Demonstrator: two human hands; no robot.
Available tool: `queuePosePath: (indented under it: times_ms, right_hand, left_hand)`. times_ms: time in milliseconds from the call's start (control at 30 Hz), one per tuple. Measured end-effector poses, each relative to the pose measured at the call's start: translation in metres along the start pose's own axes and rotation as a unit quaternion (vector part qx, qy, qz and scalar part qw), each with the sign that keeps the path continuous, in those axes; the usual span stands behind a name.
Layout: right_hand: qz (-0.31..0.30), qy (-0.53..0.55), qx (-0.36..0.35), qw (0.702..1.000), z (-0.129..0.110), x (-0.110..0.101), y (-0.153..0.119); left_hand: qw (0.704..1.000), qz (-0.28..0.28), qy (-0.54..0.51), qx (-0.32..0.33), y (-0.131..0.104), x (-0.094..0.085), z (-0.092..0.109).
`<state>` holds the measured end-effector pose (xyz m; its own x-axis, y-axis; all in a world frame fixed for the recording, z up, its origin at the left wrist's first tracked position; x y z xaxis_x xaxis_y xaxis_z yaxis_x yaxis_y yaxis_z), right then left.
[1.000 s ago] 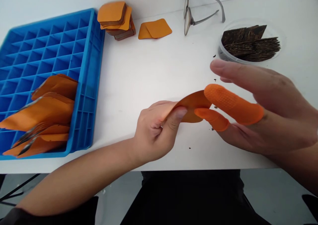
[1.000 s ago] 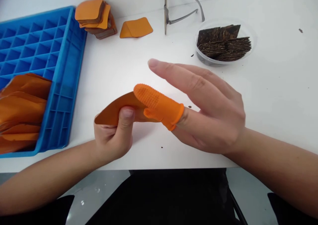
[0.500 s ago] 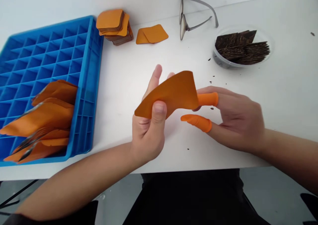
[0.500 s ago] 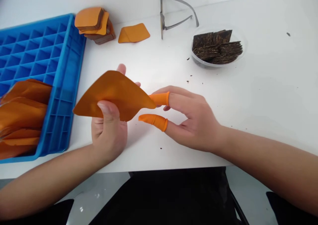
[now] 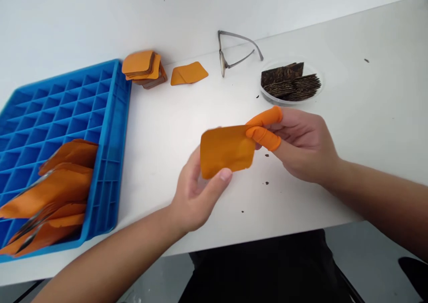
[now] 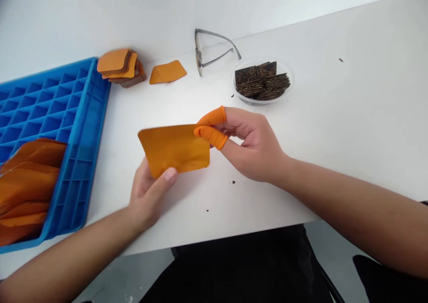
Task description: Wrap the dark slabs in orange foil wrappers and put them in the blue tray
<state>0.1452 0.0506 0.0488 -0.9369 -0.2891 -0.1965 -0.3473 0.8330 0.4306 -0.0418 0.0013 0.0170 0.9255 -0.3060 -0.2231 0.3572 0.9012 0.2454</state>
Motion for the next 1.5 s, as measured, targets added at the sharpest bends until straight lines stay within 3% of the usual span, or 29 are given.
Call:
queuePosePath:
  times_ms: [67,133,200,300,433,533,600,700,800,933,1000,1067,1167,1300,1500]
  right_hand:
    - [-0.048,-0.111,-0.034,0.992,-0.01,-0.004,0.002]
    - [-0.116,-0.203,-0.075,0.969,-0.018,-0.003,0.0]
    - [-0.178,-0.254,-0.11,0.944,-0.024,0.004,-0.006]
    - [-0.215,-0.307,-0.161,0.913,-0.03,0.016,-0.015]
    - [-0.198,-0.341,-0.208,0.895,-0.038,0.021,-0.02]
    - [-0.228,-0.354,-0.213,0.882,-0.042,0.025,-0.022]
    - [-0.25,-0.357,-0.215,0.874,-0.042,0.028,-0.024]
    - [-0.239,-0.354,-0.227,0.875,-0.043,0.029,-0.026]
    - [-0.22,-0.347,-0.218,0.885,-0.04,0.028,-0.025]
    - [-0.182,-0.26,-0.176,0.932,-0.039,0.021,-0.02]
    - [-0.134,-0.219,-0.161,0.953,-0.039,0.015,-0.018]
    - [-0.092,-0.22,-0.173,0.956,-0.041,0.011,-0.017]
    - [-0.058,-0.277,-0.241,0.928,-0.048,0.009,-0.021]
    - [-0.069,-0.362,-0.283,0.886,-0.054,0.013,-0.029]
    - [-0.046,-0.387,-0.356,0.849,-0.056,0.018,-0.032]
  left_hand:
    - [0.999,0.035,0.03,0.004,0.0,-0.007,0.009]
    - [0.992,0.036,0.115,0.049,0.001,-0.006,0.023]
    - [0.968,-0.006,0.231,0.094,0.004,0.003,0.033]
    - [0.937,-0.101,0.322,0.089,0.008,0.018,0.033]
    - [0.93,-0.242,0.276,-0.001,0.014,0.024,0.028]
    - [0.935,-0.313,0.157,-0.05,0.018,0.018,0.032]
    - [0.924,-0.361,0.112,-0.057,0.019,0.018,0.034]
    - [0.91,-0.393,0.128,-0.024,0.018,0.024,0.034]
    - [0.919,-0.367,0.144,0.012,0.016,0.033,0.03]
    - [0.968,-0.219,0.109,0.052,0.012,0.031,0.027]
    - [0.978,-0.151,0.117,0.083,0.009,0.027,0.028]
    - [0.98,-0.107,0.135,0.1,0.006,0.022,0.028]
    - [0.981,-0.048,0.16,0.095,0.005,0.011,0.025]
    - [0.971,0.03,0.185,0.149,0.004,-0.001,0.028]
    - [0.973,0.02,0.182,0.141,0.006,0.0,0.029]
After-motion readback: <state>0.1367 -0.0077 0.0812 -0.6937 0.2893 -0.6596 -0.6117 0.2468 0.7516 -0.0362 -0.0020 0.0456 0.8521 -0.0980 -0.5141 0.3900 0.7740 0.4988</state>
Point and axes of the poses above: each hand's wrist, its own y-axis towards the middle knuckle, its own x-axis out of the palm, z = x × y, the point moved 6 cm from there along y, towards the middle knuckle, and after that the axes turned 6 degrees about -z, right-handed, at the moved point
